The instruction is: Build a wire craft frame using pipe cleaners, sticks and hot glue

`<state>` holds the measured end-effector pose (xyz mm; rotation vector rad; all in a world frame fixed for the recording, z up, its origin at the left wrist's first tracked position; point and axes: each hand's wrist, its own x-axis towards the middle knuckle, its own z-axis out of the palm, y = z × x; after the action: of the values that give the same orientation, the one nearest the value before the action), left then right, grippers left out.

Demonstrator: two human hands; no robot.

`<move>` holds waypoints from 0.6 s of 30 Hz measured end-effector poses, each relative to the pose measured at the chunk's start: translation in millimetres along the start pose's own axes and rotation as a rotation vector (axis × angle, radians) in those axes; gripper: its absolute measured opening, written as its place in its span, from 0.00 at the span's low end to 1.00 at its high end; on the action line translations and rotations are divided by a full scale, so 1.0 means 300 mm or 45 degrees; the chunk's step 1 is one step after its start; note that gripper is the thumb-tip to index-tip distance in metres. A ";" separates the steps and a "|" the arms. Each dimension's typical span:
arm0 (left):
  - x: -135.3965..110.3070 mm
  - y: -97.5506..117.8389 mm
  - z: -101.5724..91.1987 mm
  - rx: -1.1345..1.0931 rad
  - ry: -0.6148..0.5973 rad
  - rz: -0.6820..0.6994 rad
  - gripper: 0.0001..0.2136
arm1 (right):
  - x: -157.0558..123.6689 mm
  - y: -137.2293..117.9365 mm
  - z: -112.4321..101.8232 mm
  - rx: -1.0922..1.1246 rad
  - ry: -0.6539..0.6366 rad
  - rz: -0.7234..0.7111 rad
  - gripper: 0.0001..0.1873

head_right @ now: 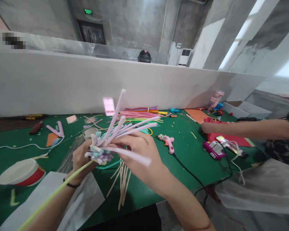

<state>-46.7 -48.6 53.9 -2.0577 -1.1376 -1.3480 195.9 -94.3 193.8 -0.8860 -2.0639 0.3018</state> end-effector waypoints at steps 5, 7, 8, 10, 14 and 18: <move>-0.008 -0.005 -0.001 -0.020 -0.017 -0.023 0.23 | 0.002 0.025 0.016 -0.034 0.079 -0.105 0.06; -0.008 -0.002 -0.004 -0.043 -0.038 -0.073 0.22 | 0.008 0.036 0.018 -0.027 0.115 -0.139 0.07; -0.008 0.000 -0.006 -0.051 -0.042 -0.116 0.21 | 0.012 0.039 0.015 -0.024 0.118 -0.155 0.08; -0.007 0.003 -0.007 -0.074 -0.052 -0.186 0.19 | 0.019 0.042 -0.002 -0.033 0.158 -0.165 0.07; -0.012 -0.001 -0.002 -0.091 -0.038 -0.138 0.20 | 0.028 0.045 -0.081 -0.088 0.270 -0.077 0.06; -0.021 -0.009 0.006 -0.028 -0.023 -0.158 0.21 | 0.018 0.060 -0.206 -0.154 0.420 -0.013 0.08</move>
<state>-49.1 -48.4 47.2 -2.0484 -1.2826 -1.4081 250.8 -83.8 226.0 -0.9301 -1.7927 0.0211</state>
